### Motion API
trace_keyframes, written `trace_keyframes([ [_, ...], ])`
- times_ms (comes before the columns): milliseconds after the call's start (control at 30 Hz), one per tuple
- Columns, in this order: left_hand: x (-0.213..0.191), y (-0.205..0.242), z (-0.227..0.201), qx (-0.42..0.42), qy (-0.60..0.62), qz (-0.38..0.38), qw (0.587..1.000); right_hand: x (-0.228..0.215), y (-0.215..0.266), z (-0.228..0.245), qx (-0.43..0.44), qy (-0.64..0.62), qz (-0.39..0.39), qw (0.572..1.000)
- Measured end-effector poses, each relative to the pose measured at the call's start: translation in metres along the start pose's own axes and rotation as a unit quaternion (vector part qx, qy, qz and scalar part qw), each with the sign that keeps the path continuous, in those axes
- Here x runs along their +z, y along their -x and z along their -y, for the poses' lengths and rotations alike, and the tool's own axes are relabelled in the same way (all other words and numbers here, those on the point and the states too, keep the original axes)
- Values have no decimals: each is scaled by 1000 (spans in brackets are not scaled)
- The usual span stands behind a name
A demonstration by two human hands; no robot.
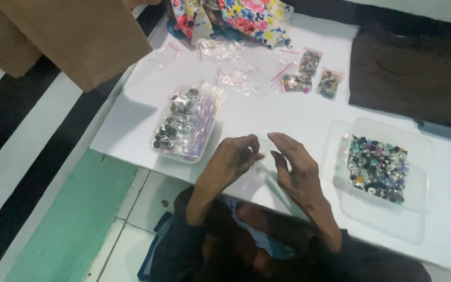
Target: Sorting and picking small black buttons from a container and placing them on a table
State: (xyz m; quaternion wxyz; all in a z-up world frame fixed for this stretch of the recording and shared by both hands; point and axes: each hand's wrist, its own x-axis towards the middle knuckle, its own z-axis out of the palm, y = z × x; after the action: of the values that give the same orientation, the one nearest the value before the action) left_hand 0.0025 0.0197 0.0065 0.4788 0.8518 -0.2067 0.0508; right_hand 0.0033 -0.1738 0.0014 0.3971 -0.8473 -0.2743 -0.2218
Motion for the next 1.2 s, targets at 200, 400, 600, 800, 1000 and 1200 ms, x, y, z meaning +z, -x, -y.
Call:
trace_keyframes([
  [200, 19, 2, 7, 3, -50, -40, 998, 29, 31, -19, 41, -17, -34, 998],
  [400, 40, -1, 3, 5, -160, -114, 980, 29, 31, -28, 75, -2, -35, 997],
  [600, 46, -3, 23, 119, -120, -125, 978, 13, 27, -21, 240, -66, 93, 964],
  [800, 36, 2, 4, 130, -22, -150, 980, 9, 25, -8, 305, -63, 85, 946],
  [1000, 52, 14, 12, -20, 125, -160, 979, 0, 12, 17, 315, -201, 6, 928],
  [1200, 47, 34, 0, -181, 306, -78, 931, 1, 14, 18, 306, -165, 11, 938],
])
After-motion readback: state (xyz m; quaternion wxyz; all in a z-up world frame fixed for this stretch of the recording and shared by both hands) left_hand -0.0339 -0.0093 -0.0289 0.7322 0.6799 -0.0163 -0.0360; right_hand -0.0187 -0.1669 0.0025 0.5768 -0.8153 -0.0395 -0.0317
